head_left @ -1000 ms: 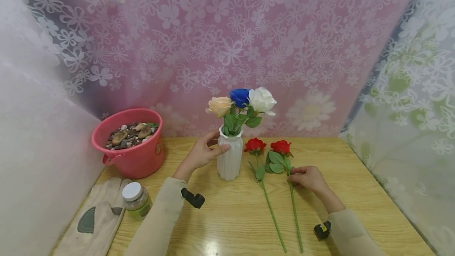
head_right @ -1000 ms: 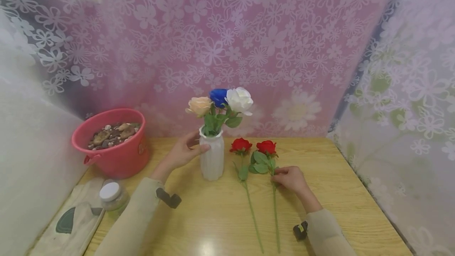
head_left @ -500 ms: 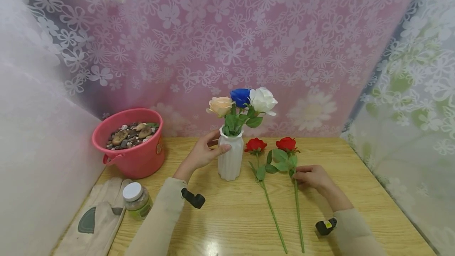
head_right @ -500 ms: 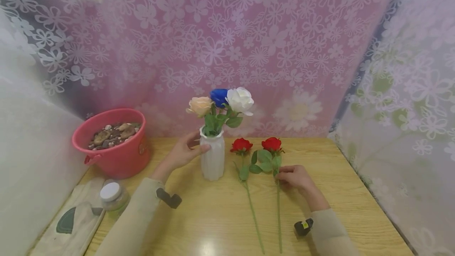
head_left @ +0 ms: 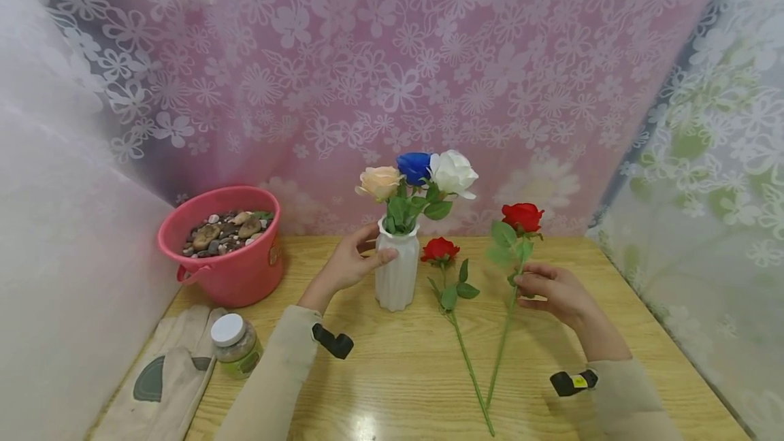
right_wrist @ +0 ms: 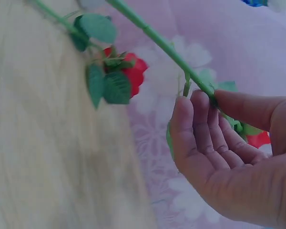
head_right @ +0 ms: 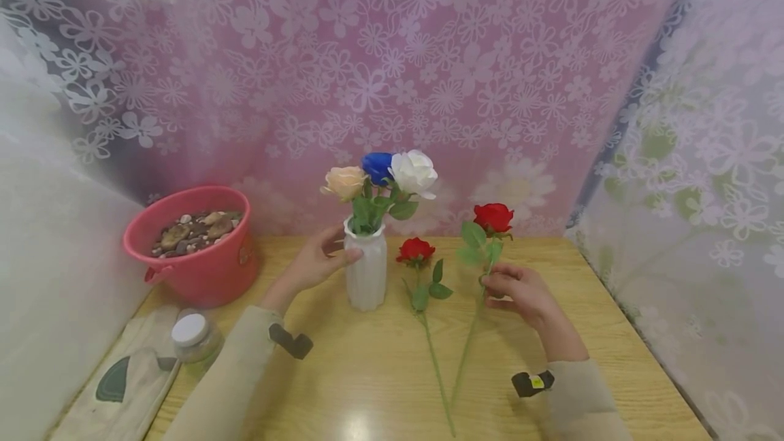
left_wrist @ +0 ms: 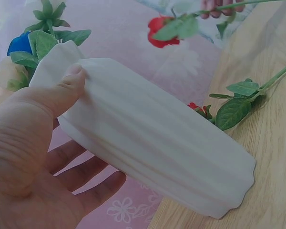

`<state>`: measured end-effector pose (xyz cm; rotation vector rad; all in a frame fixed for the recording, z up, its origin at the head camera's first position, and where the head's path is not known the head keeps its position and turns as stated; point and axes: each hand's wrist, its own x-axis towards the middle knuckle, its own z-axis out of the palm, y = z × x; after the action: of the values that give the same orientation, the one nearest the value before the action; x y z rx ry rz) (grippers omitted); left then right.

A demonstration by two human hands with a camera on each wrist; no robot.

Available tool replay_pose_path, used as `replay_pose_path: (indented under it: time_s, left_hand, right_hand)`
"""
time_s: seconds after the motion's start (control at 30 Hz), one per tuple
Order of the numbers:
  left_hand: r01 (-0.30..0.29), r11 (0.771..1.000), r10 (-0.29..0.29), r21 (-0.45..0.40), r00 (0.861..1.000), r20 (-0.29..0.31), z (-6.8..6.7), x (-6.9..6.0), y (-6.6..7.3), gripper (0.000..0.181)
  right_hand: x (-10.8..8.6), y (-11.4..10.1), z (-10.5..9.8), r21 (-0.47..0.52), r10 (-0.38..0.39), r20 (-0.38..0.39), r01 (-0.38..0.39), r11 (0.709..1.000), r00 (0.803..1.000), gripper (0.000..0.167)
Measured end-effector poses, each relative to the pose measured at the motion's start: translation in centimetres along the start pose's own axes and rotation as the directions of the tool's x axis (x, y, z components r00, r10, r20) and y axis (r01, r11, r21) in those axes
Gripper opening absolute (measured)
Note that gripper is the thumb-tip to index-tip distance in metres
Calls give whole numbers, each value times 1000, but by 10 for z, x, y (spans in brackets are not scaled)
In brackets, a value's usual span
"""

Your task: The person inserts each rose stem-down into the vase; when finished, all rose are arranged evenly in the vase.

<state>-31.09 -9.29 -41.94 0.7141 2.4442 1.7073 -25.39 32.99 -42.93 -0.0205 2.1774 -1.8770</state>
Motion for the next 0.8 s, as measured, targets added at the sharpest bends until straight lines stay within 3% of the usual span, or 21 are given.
replay_pose_path:
  time_s: [0.2, 0.37, 0.47, 0.6, 0.7, 0.8]
  left_hand:
    - [14, 1000, -14, 1, 1000, -2, 0, -1, 1, 75]
    - [13, 1000, -13, 9, 1000, -2, 0, 0, 0, 76]
    - [10, 1000, -9, 11, 1000, -3, 0, 1, -1, 76]
    - [2, 1000, -2, 10, 1000, -3, 0, 0, -1, 75]
    - [-5, 1000, 5, 8, 1000, -1, 1, 0, 0, 74]
    - [-6, 1000, 6, 8, 1000, -1, 1, 0, 0, 73]
  right_hand:
    - [-5, -13, 0, 63, -77, -14, 78, 995, 997, 69]
    - [-8, -26, 5, 171, -143, -73, 154, 973, 987, 54]
    - [-8, -34, 10, 272, -212, -101, 232, 934, 972, 35]
    - [-7, -43, 17, 364, -337, -116, 355, 861, 934, 11]
    - [-7, -51, 22, 391, -402, -137, 422, 818, 905, 10]
    - [-7, -58, 28, 388, -432, -178, 467, 795, 884, 11]
